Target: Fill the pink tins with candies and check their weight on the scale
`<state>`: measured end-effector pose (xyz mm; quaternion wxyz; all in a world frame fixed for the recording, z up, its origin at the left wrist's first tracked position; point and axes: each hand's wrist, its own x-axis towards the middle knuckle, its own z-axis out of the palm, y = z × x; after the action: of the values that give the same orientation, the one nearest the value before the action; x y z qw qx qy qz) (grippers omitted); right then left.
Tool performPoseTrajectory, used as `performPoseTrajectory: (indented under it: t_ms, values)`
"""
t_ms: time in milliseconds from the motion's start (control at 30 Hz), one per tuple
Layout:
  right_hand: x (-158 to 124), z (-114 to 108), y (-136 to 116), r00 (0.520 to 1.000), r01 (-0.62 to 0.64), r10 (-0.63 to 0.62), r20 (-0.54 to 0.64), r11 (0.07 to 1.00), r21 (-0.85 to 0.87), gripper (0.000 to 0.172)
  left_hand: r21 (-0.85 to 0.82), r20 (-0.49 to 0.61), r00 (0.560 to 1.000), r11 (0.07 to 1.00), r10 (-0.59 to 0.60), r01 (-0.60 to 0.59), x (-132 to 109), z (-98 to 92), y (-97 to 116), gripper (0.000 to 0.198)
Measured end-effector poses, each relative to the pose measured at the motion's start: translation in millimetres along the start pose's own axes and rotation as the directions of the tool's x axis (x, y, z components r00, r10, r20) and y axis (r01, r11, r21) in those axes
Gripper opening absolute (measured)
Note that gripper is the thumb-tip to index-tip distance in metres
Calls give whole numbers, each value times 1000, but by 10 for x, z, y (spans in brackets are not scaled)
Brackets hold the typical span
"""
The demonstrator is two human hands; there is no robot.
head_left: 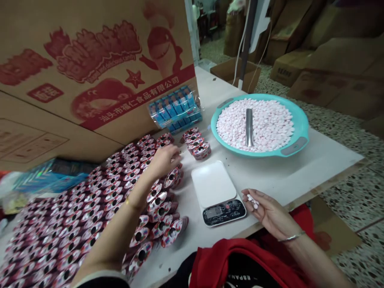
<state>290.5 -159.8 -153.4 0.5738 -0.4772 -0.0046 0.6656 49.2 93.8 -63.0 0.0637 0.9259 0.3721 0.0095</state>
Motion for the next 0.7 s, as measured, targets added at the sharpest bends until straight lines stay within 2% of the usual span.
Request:
performPoseTrajectory:
  t_ms: [67, 133, 233, 300, 367, 433, 500, 600, 700]
  values:
    - [-4, -6, 12, 1000, -1, 1, -5, 1000, 1, 29, 207, 41, 997, 977, -68, 58, -427, 100, 143, 25]
    - [-16, 17, 21, 1000, -5, 5, -1, 1000, 17, 26, 348, 17, 987, 926, -161, 145, -735, 261, 252, 22]
    - [-52, 63, 21, 1000, -9, 8, 16, 999, 37, 26, 362, -96, 975, 905, -200, 221, -923, 411, 367, 14]
    - [-84, 71, 17, 1000, 5, -5, 23, 1000, 15, 27, 276, -205, 966, 938, -157, 211, -904, 381, 460, 18]
    - [-117, 47, 16, 999, 24, -23, 33, 999, -31, 29, 142, -247, 966, 982, -83, 121, -823, 292, 592, 23]
    - [-152, -3, 20, 998, 25, -21, 51, 996, -82, 31, 9, -205, 979, 1000, 2, 0, -714, 223, 758, 26]
    - [-190, -65, 28, 998, 17, -8, 70, 992, -129, 34, -69, -140, 987, 994, 77, -87, -603, 230, 932, 24]
    - [-249, -147, 33, 997, 27, -13, 74, 983, -183, 38, -80, -78, 988, 987, 131, -137, -475, 364, 1136, 19]
    - [-302, -191, 10, 997, 44, -26, 79, 971, -235, 42, -89, -43, 991, 988, 123, -127, -431, 490, 1206, 12]
